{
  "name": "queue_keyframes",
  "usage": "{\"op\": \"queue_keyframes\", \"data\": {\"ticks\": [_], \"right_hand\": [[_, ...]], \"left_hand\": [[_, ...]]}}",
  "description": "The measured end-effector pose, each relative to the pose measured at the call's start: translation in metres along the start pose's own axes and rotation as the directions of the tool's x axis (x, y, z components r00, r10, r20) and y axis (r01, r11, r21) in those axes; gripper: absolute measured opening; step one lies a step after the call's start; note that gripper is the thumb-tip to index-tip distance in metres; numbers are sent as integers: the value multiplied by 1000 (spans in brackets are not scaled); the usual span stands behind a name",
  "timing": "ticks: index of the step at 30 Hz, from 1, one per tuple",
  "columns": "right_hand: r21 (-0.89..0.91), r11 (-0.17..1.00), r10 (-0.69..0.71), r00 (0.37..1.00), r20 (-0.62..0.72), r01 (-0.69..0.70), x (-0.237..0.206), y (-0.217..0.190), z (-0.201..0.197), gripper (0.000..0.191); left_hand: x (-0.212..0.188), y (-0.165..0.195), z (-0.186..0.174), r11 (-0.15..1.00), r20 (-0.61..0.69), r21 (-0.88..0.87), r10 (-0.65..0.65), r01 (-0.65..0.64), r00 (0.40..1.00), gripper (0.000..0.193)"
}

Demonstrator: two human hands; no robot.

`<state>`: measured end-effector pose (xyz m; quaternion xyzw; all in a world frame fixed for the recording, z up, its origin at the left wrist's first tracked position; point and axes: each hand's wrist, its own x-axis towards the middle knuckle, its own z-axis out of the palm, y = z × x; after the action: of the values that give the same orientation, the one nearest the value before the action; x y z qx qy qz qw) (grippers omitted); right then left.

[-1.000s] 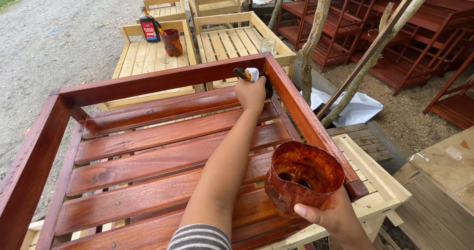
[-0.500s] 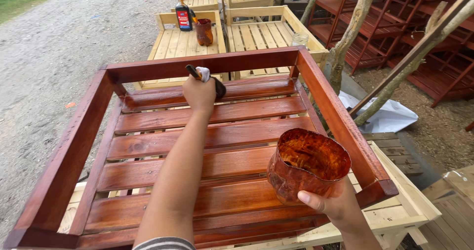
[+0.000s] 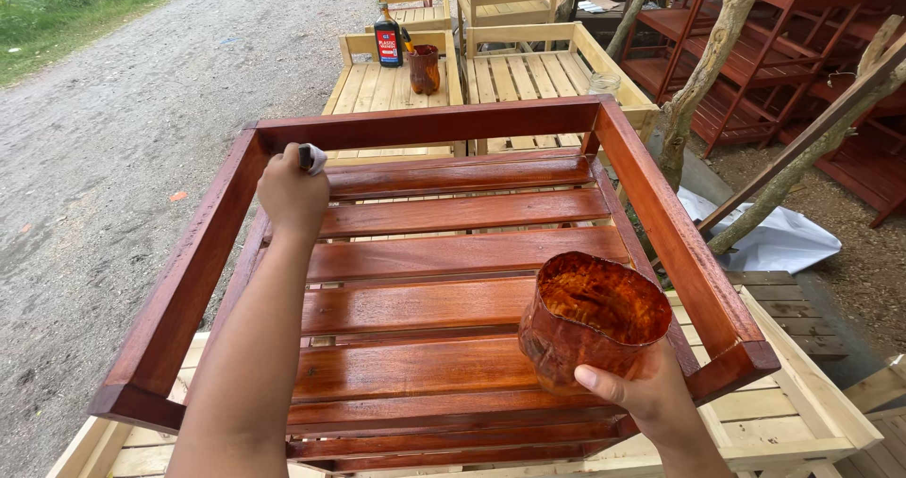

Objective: The person applies reddish-brown wood stain to a slatted wooden chair frame. They hold a stain container in one hand and wipe the stain onto the chair's underside, seat slats, and frame rails using a cloth-wrapped applicator, dipping it repeatedly into the container and working over different surfaces of the chair.

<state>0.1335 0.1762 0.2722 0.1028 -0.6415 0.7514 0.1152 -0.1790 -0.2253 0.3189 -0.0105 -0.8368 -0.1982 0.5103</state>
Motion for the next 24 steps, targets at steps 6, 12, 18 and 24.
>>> {"op": "queue_keyframes", "data": {"ticks": [6,12,18,24], "right_hand": [[-18,1000,-22,999,-32,22,-17,0,-19,94],[4,1000,-12,999,-51,13,-39,-1,-37,95],[37,999,-27,999,-31,28,-44,-3,-40,95],[4,1000,-14,997,-81,14,-38,-8,-41,96]], "left_hand": [[-24,78,1,609,397,-559,-399,562,827,20],[-69,155,34,356,503,-644,-470,677,725,25],[-115,287,73,342,591,-649,-337,680,733,27],[-114,310,56,513,560,-605,-270,609,783,25]]}}
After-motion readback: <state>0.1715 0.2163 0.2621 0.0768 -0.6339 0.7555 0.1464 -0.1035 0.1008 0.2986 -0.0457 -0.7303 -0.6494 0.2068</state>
